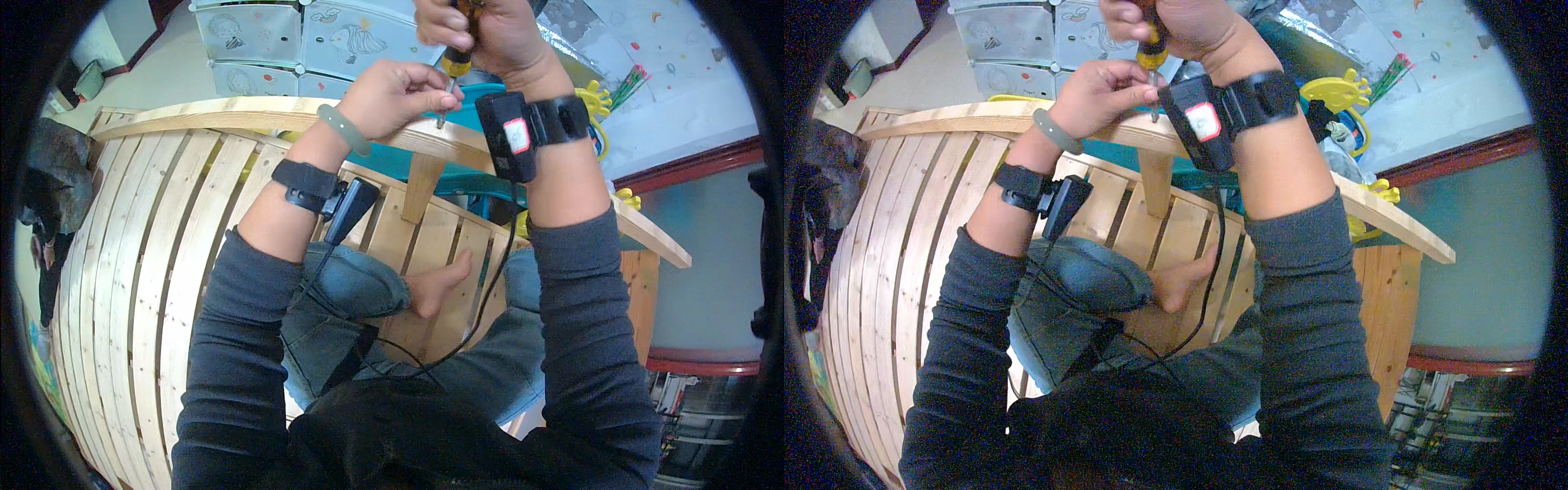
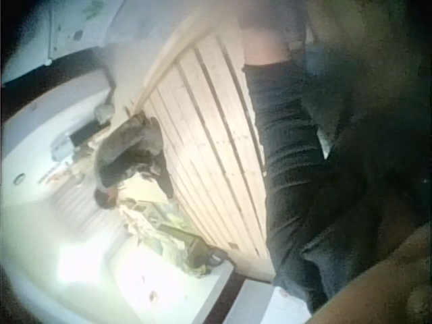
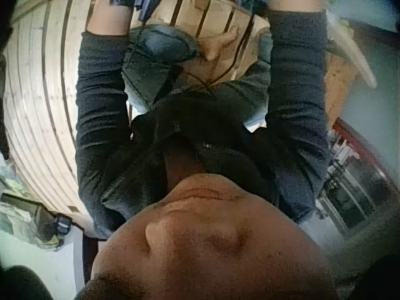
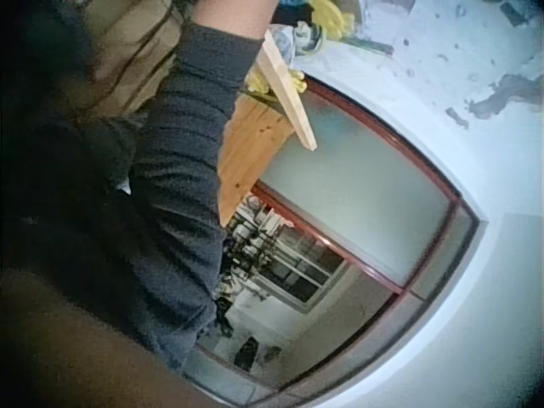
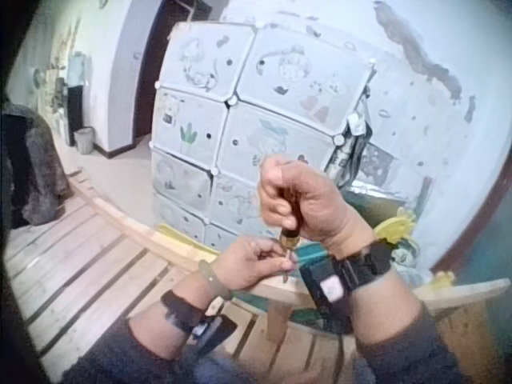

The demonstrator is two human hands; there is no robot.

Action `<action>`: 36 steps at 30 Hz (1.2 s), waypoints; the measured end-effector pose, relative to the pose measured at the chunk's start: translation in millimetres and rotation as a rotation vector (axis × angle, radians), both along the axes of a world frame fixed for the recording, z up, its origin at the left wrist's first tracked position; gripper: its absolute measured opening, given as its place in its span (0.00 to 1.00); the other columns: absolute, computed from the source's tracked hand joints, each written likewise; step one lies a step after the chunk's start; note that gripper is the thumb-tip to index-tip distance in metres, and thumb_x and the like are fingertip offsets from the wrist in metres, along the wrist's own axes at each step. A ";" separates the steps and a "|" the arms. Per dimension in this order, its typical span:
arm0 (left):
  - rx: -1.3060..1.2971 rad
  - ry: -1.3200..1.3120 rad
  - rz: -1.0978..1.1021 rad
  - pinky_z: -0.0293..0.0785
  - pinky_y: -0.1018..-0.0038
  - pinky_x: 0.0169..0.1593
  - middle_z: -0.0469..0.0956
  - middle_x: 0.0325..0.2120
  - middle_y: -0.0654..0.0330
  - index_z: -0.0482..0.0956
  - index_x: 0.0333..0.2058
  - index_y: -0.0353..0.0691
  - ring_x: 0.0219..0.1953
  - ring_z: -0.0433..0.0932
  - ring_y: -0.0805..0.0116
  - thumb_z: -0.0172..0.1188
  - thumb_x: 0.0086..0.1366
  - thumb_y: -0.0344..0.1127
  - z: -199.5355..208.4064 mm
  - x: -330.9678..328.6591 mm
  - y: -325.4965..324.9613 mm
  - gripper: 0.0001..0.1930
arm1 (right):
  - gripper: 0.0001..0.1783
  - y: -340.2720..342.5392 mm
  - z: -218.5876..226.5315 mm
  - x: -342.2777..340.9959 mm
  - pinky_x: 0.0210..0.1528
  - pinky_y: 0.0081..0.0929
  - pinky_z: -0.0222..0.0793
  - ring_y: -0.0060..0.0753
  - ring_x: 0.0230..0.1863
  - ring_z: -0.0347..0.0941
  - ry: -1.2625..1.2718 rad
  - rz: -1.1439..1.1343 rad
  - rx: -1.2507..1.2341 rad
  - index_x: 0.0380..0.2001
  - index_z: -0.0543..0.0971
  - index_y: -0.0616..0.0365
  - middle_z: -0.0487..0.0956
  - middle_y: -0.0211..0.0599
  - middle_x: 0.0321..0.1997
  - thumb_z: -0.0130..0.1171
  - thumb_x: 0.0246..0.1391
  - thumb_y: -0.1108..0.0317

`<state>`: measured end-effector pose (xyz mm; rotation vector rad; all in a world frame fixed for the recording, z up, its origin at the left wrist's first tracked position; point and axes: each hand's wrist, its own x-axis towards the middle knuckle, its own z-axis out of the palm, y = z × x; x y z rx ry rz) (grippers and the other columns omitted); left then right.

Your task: The person sits on a wooden frame and uses a screwdriver to fasten screws into wooden slats, assembling a piece of furniture. A child briefly hands the person a small container, which they accept before continuing the assembly.

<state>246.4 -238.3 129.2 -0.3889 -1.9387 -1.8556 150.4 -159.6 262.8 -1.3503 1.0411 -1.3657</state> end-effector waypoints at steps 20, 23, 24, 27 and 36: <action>-0.062 0.000 0.231 0.69 0.83 0.29 0.75 0.21 0.70 0.77 0.27 0.36 0.25 0.70 0.83 0.70 0.57 0.38 4.1 -13.0 6.2 0.13 | 0.11 -1.6 -23.4 17.7 0.21 0.17 0.61 0.17 0.20 0.66 0.491 -1.163 -0.365 0.26 0.72 0.57 0.71 0.27 0.20 0.60 0.56 0.64; -0.035 0.017 0.173 0.69 0.81 0.29 0.74 0.20 0.69 0.78 0.28 0.36 0.24 0.69 0.82 0.71 0.55 0.38 6.4 -12.8 5.4 0.13 | 0.12 7.0 -16.7 17.5 0.19 0.17 0.58 0.16 0.18 0.63 0.330 -0.831 -0.195 0.28 0.72 0.56 0.70 0.27 0.21 0.60 0.57 0.62; -0.030 -0.012 0.146 0.68 0.81 0.29 0.73 0.20 0.69 0.78 0.28 0.36 0.24 0.69 0.82 0.71 0.55 0.39 7.6 -12.2 4.0 0.13 | 0.13 8.4 -9.8 9.1 0.18 0.16 0.54 0.15 0.16 0.58 0.080 -0.574 -0.109 0.27 0.70 0.54 0.66 0.25 0.19 0.58 0.59 0.59; -0.035 -0.053 0.038 0.74 0.80 0.36 0.79 0.26 0.64 0.79 0.35 0.33 0.31 0.76 0.78 0.67 0.59 0.35 8.3 -8.9 0.9 0.12 | 0.15 -0.4 1.2 -20.1 0.17 0.16 0.50 0.16 0.13 0.54 -0.236 0.302 0.100 0.23 0.66 0.51 0.61 0.21 0.17 0.52 0.62 0.58; -0.042 -0.079 0.136 0.77 0.79 0.40 0.83 0.31 0.61 0.80 0.42 0.33 0.35 0.80 0.77 0.63 0.63 0.34 2.4 -3.8 9.0 0.12 | 0.11 7.2 -30.3 12.6 0.19 0.20 0.60 0.21 0.15 0.64 0.278 -1.090 -0.160 0.25 0.71 0.54 0.68 0.25 0.16 0.61 0.56 0.63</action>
